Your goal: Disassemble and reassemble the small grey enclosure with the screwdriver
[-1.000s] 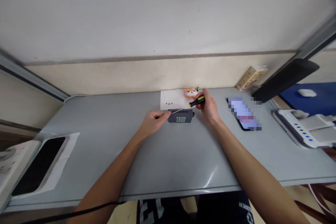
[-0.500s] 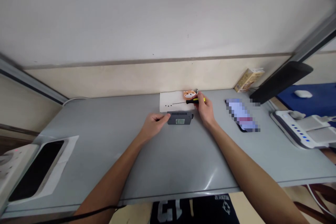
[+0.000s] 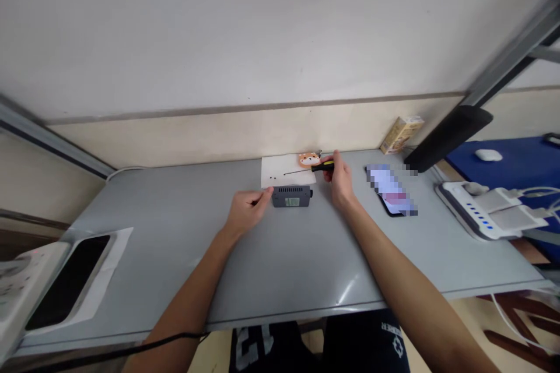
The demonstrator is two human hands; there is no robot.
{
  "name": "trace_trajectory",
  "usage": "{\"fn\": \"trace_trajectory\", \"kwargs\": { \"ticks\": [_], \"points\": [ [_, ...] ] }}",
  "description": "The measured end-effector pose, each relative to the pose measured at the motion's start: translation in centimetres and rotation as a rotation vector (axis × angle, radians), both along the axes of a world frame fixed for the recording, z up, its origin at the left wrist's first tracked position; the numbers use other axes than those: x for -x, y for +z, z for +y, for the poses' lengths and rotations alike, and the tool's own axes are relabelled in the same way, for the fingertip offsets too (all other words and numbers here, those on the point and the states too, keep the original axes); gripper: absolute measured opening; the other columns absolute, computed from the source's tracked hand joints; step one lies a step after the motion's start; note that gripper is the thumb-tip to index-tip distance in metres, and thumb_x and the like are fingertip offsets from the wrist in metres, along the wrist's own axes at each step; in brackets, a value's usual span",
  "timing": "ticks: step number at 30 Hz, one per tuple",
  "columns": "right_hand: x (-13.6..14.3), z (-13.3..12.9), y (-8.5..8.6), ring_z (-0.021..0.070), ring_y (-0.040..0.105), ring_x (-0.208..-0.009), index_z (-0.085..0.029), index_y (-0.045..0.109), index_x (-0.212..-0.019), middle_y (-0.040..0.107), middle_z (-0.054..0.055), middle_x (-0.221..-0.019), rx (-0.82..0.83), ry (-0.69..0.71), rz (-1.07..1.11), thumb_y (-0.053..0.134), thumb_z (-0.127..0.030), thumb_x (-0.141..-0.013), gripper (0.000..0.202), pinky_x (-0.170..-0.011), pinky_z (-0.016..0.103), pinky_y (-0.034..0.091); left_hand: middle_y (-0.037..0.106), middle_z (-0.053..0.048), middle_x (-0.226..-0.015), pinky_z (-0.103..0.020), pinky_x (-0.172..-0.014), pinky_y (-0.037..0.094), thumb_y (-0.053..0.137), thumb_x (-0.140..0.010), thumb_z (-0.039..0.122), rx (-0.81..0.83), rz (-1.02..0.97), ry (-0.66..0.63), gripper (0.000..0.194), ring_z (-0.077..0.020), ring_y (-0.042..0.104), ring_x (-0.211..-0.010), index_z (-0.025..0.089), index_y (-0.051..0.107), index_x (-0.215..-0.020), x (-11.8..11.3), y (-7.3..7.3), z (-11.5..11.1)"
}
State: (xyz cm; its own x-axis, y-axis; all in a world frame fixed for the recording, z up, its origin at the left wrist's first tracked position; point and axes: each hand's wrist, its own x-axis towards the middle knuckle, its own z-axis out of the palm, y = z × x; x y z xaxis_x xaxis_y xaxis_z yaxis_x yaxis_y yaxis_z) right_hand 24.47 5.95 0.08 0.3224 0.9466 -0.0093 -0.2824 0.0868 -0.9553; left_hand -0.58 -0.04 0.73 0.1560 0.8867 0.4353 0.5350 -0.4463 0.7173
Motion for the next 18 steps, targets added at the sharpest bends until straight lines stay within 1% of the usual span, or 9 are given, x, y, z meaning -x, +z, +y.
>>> {"fn": "trace_trajectory", "kwargs": {
  "ticks": [2,5,8,11,14,18],
  "points": [
    [-0.7,0.3,0.2,0.0097,0.043,-0.048,-0.020,0.067,-0.073,0.054,-0.001,-0.058,0.001,-0.039,0.085,0.060,-0.073,-0.084,0.055,-0.044,0.026,0.028,0.015,0.005,-0.055,-0.027,-0.048,0.015,0.059,-0.097,0.033,-0.171,0.045,0.002,0.059,-0.0072,0.017,-0.050,0.018,0.020,-0.056,-0.4,0.4,-0.1],
    [-2.0,0.5,0.5,0.0089,0.040,-0.044,-0.021,0.063,-0.069,0.050,-0.003,-0.053,0.021,-0.079,0.179,0.061,-0.069,-0.084,0.051,-0.042,0.027,0.025,0.019,0.005,-0.053,-0.027,-0.047,0.017,0.062,-0.096,0.025,-0.364,0.129,0.001,0.056,-0.0070,0.018,-0.049,0.017,0.024,-0.054,-1.5,1.2,0.1],
    [-2.9,0.4,1.0,0.0079,0.036,-0.041,-0.021,0.059,-0.065,0.048,-0.004,-0.052,0.022,-0.097,0.216,0.062,-0.064,-0.084,0.047,-0.041,0.027,0.025,0.023,0.006,-0.050,-0.027,-0.046,0.017,0.064,-0.094,0.023,-0.508,0.269,0.005,0.055,-0.0068,0.020,-0.048,0.016,0.029,-0.052,-2.9,2.0,0.6],
    [-3.4,0.3,1.3,0.0081,0.035,-0.042,-0.021,0.054,-0.060,0.045,-0.004,-0.052,0.014,-0.097,0.212,0.062,-0.061,-0.084,0.047,-0.041,0.027,0.025,0.026,0.006,-0.048,-0.027,-0.045,0.016,0.065,-0.093,0.021,-0.635,0.370,0.018,0.055,-0.0070,0.020,-0.046,0.016,0.032,-0.049,-4.1,2.1,0.9],
    [-3.4,0.2,1.4,0.0088,0.037,-0.045,-0.021,0.053,-0.059,0.045,-0.003,-0.055,0.017,-0.092,0.177,0.060,-0.061,-0.085,0.048,-0.041,0.027,0.026,0.029,0.007,-0.047,-0.026,-0.045,0.019,0.067,-0.090,0.018,-0.736,0.406,0.035,0.052,-0.0076,0.021,-0.046,0.016,0.036,-0.049,-4.7,1.6,0.4],
    [-3.4,0.4,1.1,0.0089,0.037,-0.046,-0.021,0.055,-0.059,0.046,-0.002,-0.056,0.023,-0.086,0.158,0.060,-0.059,-0.086,0.047,-0.042,0.026,0.027,0.030,0.008,-0.047,-0.026,-0.046,0.023,0.069,-0.088,0.017,-0.748,0.375,0.041,0.051,-0.0073,0.023,-0.045,0.017,0.036,-0.049,-4.4,1.0,-0.6]
  ]
}}
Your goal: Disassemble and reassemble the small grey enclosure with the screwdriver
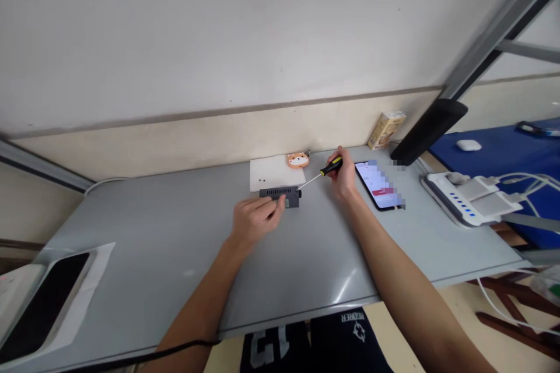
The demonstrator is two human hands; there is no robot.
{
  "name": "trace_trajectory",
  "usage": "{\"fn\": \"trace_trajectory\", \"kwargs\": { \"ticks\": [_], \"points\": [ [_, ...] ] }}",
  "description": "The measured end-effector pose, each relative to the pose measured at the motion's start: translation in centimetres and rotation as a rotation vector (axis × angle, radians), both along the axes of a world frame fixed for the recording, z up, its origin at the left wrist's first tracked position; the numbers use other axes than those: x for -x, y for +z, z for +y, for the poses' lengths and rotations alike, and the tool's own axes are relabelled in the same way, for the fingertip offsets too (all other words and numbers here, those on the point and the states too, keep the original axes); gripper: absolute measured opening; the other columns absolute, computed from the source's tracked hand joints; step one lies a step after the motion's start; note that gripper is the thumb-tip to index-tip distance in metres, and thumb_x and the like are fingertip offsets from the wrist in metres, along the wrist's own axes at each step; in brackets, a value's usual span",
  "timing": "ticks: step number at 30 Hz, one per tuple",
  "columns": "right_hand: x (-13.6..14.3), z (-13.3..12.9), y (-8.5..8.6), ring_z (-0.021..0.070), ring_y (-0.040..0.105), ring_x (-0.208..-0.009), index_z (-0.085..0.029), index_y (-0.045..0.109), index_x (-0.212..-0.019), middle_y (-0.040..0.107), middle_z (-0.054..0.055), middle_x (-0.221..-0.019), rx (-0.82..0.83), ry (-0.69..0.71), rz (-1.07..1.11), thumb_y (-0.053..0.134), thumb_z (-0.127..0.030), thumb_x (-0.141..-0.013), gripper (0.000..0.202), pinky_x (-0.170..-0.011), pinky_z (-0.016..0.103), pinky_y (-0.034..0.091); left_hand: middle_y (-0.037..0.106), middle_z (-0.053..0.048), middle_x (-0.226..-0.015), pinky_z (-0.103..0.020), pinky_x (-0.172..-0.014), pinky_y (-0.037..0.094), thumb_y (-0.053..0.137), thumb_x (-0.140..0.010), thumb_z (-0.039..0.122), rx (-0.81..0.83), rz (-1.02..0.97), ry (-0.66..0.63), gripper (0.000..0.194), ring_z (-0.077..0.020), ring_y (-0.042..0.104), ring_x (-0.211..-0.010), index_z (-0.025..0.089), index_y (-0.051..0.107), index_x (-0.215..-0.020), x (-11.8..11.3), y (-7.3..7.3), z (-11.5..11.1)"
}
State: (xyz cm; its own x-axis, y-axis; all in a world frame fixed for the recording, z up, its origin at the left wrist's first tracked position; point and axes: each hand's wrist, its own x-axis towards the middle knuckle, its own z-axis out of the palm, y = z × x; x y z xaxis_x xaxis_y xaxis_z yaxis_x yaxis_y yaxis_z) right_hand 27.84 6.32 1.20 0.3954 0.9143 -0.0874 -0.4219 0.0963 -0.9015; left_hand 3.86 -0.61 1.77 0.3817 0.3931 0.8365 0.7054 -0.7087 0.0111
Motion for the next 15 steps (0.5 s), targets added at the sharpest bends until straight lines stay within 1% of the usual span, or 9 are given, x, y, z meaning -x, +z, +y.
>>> {"fn": "trace_trajectory", "kwargs": {
  "ticks": [4,5,6,7,8,9,10,12,15],
  "points": [
    [0.1,0.1,-0.2,0.0078,0.036,-0.047,-0.020,0.056,-0.058,0.048,-0.002,-0.058,0.003,0.000,0.030,0.060,-0.052,-0.085,0.042,-0.043,0.025,0.026,0.030,0.007,-0.046,-0.027,-0.046,0.022,0.066,-0.091,0.016,0.073,-0.144,0.013,0.053,-0.0064,0.024,-0.044,0.016,0.036,-0.048,1.1,-0.1,0.2],
    [0.1,0.1,-0.2,0.0077,0.036,-0.048,-0.020,0.056,-0.059,0.048,-0.002,-0.059,0.005,-0.002,0.032,0.060,-0.051,-0.084,0.040,-0.043,0.025,0.026,0.031,0.007,-0.046,-0.027,-0.046,0.023,0.065,-0.093,0.017,0.108,-0.199,0.027,0.052,-0.0063,0.026,-0.044,0.016,0.039,-0.048,1.4,-0.1,0.3],
    [0.2,0.1,-0.3,0.0078,0.036,-0.048,-0.020,0.056,-0.059,0.048,-0.002,-0.059,0.009,-0.006,0.033,0.060,-0.050,-0.084,0.039,-0.043,0.025,0.026,0.034,0.006,-0.046,-0.026,-0.046,0.024,0.062,-0.095,0.018,0.145,-0.255,0.049,0.048,-0.0064,0.028,-0.044,0.017,0.045,-0.050,1.8,0.0,0.5],
    [0.2,0.1,-0.3,0.0080,0.037,-0.049,-0.020,0.056,-0.059,0.048,-0.002,-0.059,0.013,-0.006,0.030,0.061,-0.050,-0.084,0.039,-0.043,0.025,0.026,0.038,0.006,-0.047,-0.025,-0.047,0.026,0.060,-0.097,0.020,0.183,-0.311,0.079,0.043,-0.0066,0.032,-0.044,0.017,0.054,-0.055,2.1,0.0,0.7],
    [0.2,0.1,-0.3,0.0082,0.038,-0.049,-0.020,0.056,-0.059,0.048,-0.002,-0.059,0.016,-0.002,0.026,0.061,-0.050,-0.083,0.039,-0.043,0.025,0.026,0.043,0.005,-0.049,-0.024,-0.047,0.029,0.058,-0.099,0.022,0.219,-0.363,0.108,0.036,-0.0068,0.036,-0.045,0.017,0.063,-0.064,2.4,0.0,0.9],
    [0.3,0.1,-0.3,0.0085,0.038,-0.049,-0.020,0.056,-0.059,0.047,-0.002,-0.059,0.018,0.002,0.021,0.061,-0.051,-0.084,0.040,-0.043,0.025,0.026,0.048,0.005,-0.053,-0.023,-0.049,0.032,0.055,-0.101,0.024,0.256,-0.405,0.131,0.028,-0.0071,0.040,-0.046,0.017,0.070,-0.078,2.6,-0.1,1.0],
    [0.3,0.0,-0.3,0.0087,0.038,-0.049,-0.021,0.055,-0.059,0.047,-0.002,-0.058,0.017,0.008,0.016,0.061,-0.053,-0.084,0.041,-0.043,0.026,0.026,0.051,0.004,-0.057,-0.022,-0.050,0.035,0.054,-0.102,0.026,0.291,-0.432,0.149,0.024,-0.0073,0.042,-0.047,0.016,0.073,-0.091,2.9,-0.1,1.2],
    [0.4,0.0,-0.3,0.0089,0.037,-0.048,-0.021,0.055,-0.059,0.046,-0.002,-0.058,0.012,0.019,0.006,0.061,-0.055,-0.085,0.043,-0.043,0.026,0.026,0.052,0.005,-0.060,-0.021,-0.051,0.037,0.052,-0.103,0.028,0.338,-0.446,0.178,0.025,-0.0073,0.042,-0.048,0.017,0.072,-0.110,3.1,-0.3,1.5],
    [0.4,-0.2,-0.1,0.0088,0.037,-0.048,-0.021,0.054,-0.059,0.047,-0.002,-0.058,0.012,0.024,0.000,0.059,-0.055,-0.086,0.044,-0.043,0.026,0.026,0.052,0.005,-0.058,-0.020,-0.052,0.037,0.050,-0.103,0.026,0.357,-0.370,0.198,0.028,-0.0073,0.040,-0.047,0.018,0.072,-0.117,3.2,-0.7,1.8]
  ]
}}
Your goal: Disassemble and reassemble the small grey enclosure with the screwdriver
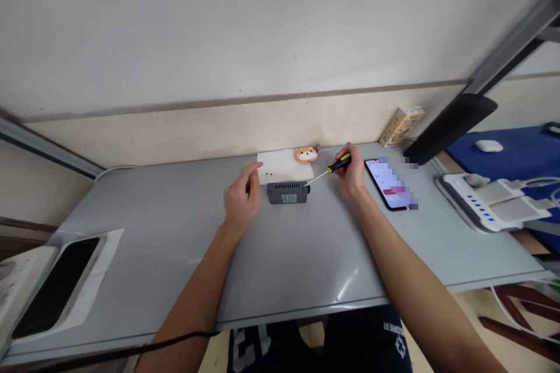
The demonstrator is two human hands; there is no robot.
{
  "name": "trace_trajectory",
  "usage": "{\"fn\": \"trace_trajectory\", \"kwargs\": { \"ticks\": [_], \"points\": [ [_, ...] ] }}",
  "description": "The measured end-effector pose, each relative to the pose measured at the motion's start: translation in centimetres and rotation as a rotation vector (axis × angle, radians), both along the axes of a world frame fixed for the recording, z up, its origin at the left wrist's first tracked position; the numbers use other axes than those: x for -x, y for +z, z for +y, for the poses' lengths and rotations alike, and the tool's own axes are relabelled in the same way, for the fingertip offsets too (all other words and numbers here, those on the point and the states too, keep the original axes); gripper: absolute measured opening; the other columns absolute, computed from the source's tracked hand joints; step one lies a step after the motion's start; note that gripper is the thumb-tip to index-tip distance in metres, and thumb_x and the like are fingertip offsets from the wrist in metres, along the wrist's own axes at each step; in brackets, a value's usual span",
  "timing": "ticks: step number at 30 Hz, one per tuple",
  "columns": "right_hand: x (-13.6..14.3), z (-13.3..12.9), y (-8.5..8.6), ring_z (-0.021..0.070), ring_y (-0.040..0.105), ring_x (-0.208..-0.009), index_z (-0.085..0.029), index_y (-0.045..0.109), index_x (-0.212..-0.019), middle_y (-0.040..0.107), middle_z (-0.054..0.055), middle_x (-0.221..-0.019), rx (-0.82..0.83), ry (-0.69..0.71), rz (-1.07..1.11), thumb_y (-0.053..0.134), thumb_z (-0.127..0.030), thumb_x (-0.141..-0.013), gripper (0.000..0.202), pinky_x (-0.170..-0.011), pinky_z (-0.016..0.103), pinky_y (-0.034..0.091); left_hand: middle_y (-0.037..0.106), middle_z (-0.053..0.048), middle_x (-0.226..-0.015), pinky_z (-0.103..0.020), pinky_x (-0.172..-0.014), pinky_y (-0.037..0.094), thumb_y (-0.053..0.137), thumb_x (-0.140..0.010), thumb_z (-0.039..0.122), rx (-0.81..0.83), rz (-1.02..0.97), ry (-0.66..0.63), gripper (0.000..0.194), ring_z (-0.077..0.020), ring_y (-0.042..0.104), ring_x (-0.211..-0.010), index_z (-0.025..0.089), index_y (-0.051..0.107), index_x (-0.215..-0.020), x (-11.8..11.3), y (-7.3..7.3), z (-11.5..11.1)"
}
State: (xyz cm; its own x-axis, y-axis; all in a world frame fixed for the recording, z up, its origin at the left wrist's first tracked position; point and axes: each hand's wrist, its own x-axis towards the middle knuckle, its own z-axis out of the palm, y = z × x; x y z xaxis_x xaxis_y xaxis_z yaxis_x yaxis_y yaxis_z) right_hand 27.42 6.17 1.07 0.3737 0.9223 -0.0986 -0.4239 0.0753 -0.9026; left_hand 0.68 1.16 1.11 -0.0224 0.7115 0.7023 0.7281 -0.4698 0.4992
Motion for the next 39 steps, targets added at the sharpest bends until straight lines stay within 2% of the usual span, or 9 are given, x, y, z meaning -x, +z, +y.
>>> {"fn": "trace_trajectory", "kwargs": {
  "ticks": [5,9,14,18,24,29,31,35,39],
  "points": [
    [0.0,-0.1,0.3,0.0089,0.036,-0.048,-0.021,0.055,-0.059,0.047,-0.002,-0.057,-0.004,0.000,0.001,0.059,-0.055,-0.086,0.044,-0.044,0.027,0.026,0.066,0.001,-0.066,-0.021,-0.056,0.040,0.048,-0.102,0.020,-0.023,0.129,-0.061,0.031,-0.0077,0.049,-0.050,0.020,0.074,-0.118,-0.5,-0.3,-0.3],
    [0.1,-0.2,0.4,0.0085,0.035,-0.047,-0.020,0.054,-0.059,0.045,-0.002,-0.057,-0.006,0.008,-0.008,0.059,-0.057,-0.086,0.046,-0.044,0.027,0.025,0.073,-0.002,-0.078,-0.021,-0.059,0.045,0.046,-0.102,0.016,-0.068,0.155,-0.098,0.033,-0.0083,0.059,-0.058,0.020,0.073,-0.121,-0.8,0.0,-0.7],
    [0.1,-0.3,0.5,0.0088,0.034,-0.045,-0.021,0.052,-0.059,0.046,-0.003,-0.055,-0.009,0.007,-0.008,0.059,-0.060,-0.086,0.048,-0.043,0.028,0.025,0.076,-0.006,-0.100,-0.020,-0.065,0.050,0.043,-0.100,0.010,-0.145,0.121,-0.173,0.040,-0.0104,0.069,-0.079,0.022,0.066,-0.131,-0.9,0.3,-0.5],
    [-0.1,-0.2,0.4,0.0091,0.038,-0.047,-0.021,0.053,-0.059,0.047,-0.002,-0.057,-0.012,-0.015,-0.005,0.060,-0.058,-0.086,0.046,-0.043,0.027,0.027,0.074,-0.008,-0.119,-0.021,-0.071,0.054,0.039,-0.097,0.003,-0.171,0.145,-0.141,0.049,-0.0126,0.073,-0.097,0.025,0.064,-0.134,-0.7,0.1,-0.3],
    [-0.2,-0.1,0.3,0.0090,0.039,-0.048,-0.021,0.054,-0.061,0.049,-0.002,-0.058,-0.017,0.001,-0.020,0.059,-0.057,-0.087,0.045,-0.044,0.027,0.029,0.072,-0.007,-0.128,-0.025,-0.080,0.058,0.039,-0.098,0.004,-0.161,0.107,-0.136,0.047,-0.0164,0.070,-0.112,0.025,0.066,-0.130,-0.6,0.3,-0.3],
    [-0.1,-0.2,0.3,0.0083,0.037,-0.047,-0.021,0.053,-0.060,0.049,-0.002,-0.058,-0.025,0.004,0.016,0.060,-0.054,-0.086,0.042,-0.043,0.027,0.027,0.062,-0.011,-0.141,-0.023,-0.067,0.056,0.041,-0.103,0.012,-0.173,0.025,-0.096,0.035,-0.0154,0.073,-0.099,0.022,0.065,-0.127,-0.4,0.7,0.0],
    [-0.1,-0.2,0.3,0.0082,0.037,-0.047,-0.021,0.053,-0.060,0.049,-0.002,-0.059,-0.025,-0.002,0.023,0.060,-0.053,-0.086,0.042,-0.043,0.027,0.027,0.057,-0.013,-0.147,-0.024,-0.066,0.056,0.042,-0.103,0.013,-0.191,0.018,-0.089,0.033,-0.0170,0.072,-0.103,0.021,0.066,-0.125,-0.2,0.7,0.2],
    [-0.1,-0.2,0.4,0.0080,0.037,-0.046,-0.021,0.053,-0.060,0.049,-0.002,-0.059,-0.027,0.012,0.025,0.060,-0.054,-0.086,0.043,-0.042,0.027,0.026,0.056,-0.013,-0.149,-0.030,-0.080,0.059,0.040,-0.102,0.009,-0.223,0.049,-0.081,0.037,-0.0242,0.061,-0.129,0.022,0.066,-0.125,-0.1,0.6,0.6],
    [-0.1,-0.2,0.4,0.0080,0.038,-0.047,-0.021,0.053,-0.060,0.049,-0.002,-0.060,-0.040,0.019,0.036,0.060,-0.053,-0.087,0.042,-0.042,0.026,0.027,0.056,-0.012,-0.149,-0.039,-0.102,0.057,0.038,-0.101,0.008,-0.200,0.054,-0.098,0.041,-0.0242,0.052,-0.141,0.022,0.062,-0.131,0.1,0.4,0.9]
  ]
}}
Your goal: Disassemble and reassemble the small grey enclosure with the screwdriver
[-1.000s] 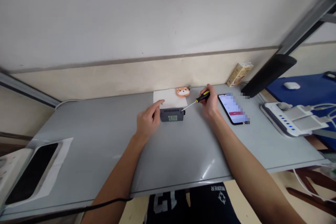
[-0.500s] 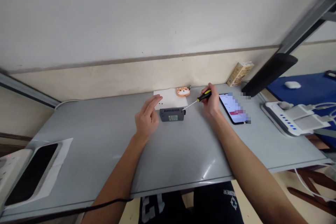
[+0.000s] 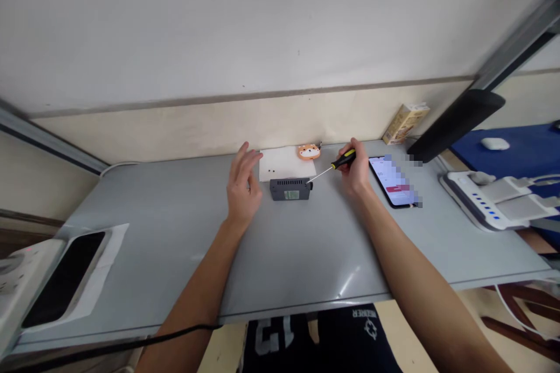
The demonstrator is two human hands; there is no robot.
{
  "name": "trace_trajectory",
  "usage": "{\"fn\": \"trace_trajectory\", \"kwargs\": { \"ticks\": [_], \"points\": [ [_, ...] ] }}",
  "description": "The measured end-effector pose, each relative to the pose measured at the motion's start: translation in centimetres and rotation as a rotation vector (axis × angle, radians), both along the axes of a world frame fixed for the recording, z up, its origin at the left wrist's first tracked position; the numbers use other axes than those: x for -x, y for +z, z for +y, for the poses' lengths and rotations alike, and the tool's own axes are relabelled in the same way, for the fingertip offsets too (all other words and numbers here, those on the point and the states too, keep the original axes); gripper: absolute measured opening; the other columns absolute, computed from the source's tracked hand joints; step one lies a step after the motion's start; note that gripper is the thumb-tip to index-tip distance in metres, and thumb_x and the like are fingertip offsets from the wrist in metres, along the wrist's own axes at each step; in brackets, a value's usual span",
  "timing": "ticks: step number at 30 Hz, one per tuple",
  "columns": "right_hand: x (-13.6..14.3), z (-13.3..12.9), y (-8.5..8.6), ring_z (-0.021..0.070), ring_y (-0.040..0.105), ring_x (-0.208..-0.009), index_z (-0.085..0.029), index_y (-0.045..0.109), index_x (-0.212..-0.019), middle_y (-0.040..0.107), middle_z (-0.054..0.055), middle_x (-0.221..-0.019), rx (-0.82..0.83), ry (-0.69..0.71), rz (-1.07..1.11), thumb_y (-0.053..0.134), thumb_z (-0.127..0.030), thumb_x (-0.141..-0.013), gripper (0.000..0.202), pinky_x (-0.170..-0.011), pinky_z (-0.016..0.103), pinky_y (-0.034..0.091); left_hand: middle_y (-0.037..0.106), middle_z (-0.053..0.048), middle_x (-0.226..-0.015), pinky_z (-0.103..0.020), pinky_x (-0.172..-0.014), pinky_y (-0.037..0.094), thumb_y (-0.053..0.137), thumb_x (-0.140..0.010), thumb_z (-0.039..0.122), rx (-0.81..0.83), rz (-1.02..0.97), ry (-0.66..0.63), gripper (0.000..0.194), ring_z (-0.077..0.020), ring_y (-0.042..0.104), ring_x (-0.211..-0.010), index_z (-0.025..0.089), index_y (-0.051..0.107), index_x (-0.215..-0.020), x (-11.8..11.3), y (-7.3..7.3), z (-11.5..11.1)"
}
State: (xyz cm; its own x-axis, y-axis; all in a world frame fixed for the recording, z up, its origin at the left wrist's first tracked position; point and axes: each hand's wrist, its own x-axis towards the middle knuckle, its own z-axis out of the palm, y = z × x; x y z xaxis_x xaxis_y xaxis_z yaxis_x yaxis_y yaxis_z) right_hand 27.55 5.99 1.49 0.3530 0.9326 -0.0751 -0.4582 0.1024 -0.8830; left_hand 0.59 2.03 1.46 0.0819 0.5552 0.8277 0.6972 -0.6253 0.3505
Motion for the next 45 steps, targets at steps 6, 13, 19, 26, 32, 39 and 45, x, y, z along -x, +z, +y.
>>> {"fn": "trace_trajectory", "kwargs": {
  "ticks": [6,13,19,26,32,39,45],
  "points": [
    [0.0,0.1,-0.2,0.0084,0.041,-0.047,-0.021,0.052,-0.062,0.051,-0.002,-0.061,0.021,0.009,-0.013,0.060,-0.057,-0.086,0.044,-0.042,0.027,0.027,0.046,-0.010,-0.159,-0.043,-0.104,0.057,0.042,-0.097,0.005,0.094,-0.005,-0.047,0.048,-0.0271,0.047,-0.145,0.025,0.060,-0.136,0.5,-0.1,-0.1],
    [0.0,0.0,0.0,0.0080,0.040,-0.048,-0.021,0.054,-0.061,0.049,-0.002,-0.060,0.013,-0.003,0.015,0.060,-0.051,-0.086,0.040,-0.043,0.026,0.026,0.069,-0.012,-0.127,-0.035,-0.096,0.058,0.045,-0.103,0.019,0.037,-0.143,0.024,0.031,-0.0199,0.068,-0.116,0.020,0.064,-0.128,0.6,0.1,-0.2],
    [0.0,0.0,0.1,0.0088,0.040,-0.048,-0.022,0.052,-0.061,0.050,-0.002,-0.060,0.017,-0.007,-0.021,0.060,-0.055,-0.086,0.042,-0.043,0.027,0.028,0.043,0.004,-0.046,-0.022,-0.044,0.032,0.059,-0.100,0.039,0.115,-0.122,0.092,0.055,-0.0064,0.039,-0.043,0.017,0.042,-0.052,0.5,0.0,-0.9],
    [0.1,0.1,-0.2,0.0087,0.040,-0.048,-0.021,0.053,-0.060,0.049,-0.002,-0.059,0.023,0.001,-0.026,0.060,-0.055,-0.086,0.043,-0.043,0.027,0.028,0.022,0.006,-0.047,-0.029,-0.046,0.018,0.059,-0.099,0.029,0.022,0.055,0.014,0.057,-0.0073,0.019,-0.045,0.018,0.027,-0.053,-0.9,0.5,-1.8],
    [0.2,0.0,0.0,0.0077,0.036,-0.045,-0.021,0.053,-0.059,0.047,-0.002,-0.057,0.030,-0.004,-0.003,0.061,-0.054,-0.088,0.045,-0.041,0.025,0.026,0.062,0.002,-0.063,-0.028,-0.060,0.040,0.067,-0.095,0.026,-0.038,0.204,-0.045,0.029,-0.0117,0.054,-0.060,0.020,0.059,-0.068,-2.1,0.8,-2.2],
    [0.4,-0.2,0.2,0.0081,0.038,-0.046,-0.021,0.052,-0.059,0.048,-0.002,-0.057,0.040,0.002,0.009,0.059,-0.051,-0.089,0.043,-0.042,0.026,0.026,0.074,-0.005,-0.122,-0.038,-0.098,0.046,0.069,-0.095,0.030,0.050,0.364,-0.158,0.016,-0.0229,0.066,-0.114,0.024,0.070,-0.110,-3.1,0.0,-2.0],
    [0.3,0.0,-0.2,0.0088,0.040,-0.049,-0.021,0.053,-0.061,0.050,-0.003,-0.059,0.038,0.002,0.009,0.061,-0.053,-0.085,0.040,-0.043,0.026,0.028,0.076,-0.002,-0.117,-0.038,-0.099,0.045,0.064,-0.098,0.022,0.097,0.325,-0.233,0.012,-0.0180,0.070,-0.106,0.025,0.069,-0.109,-3.3,-0.7,-1.9]
  ]
}}
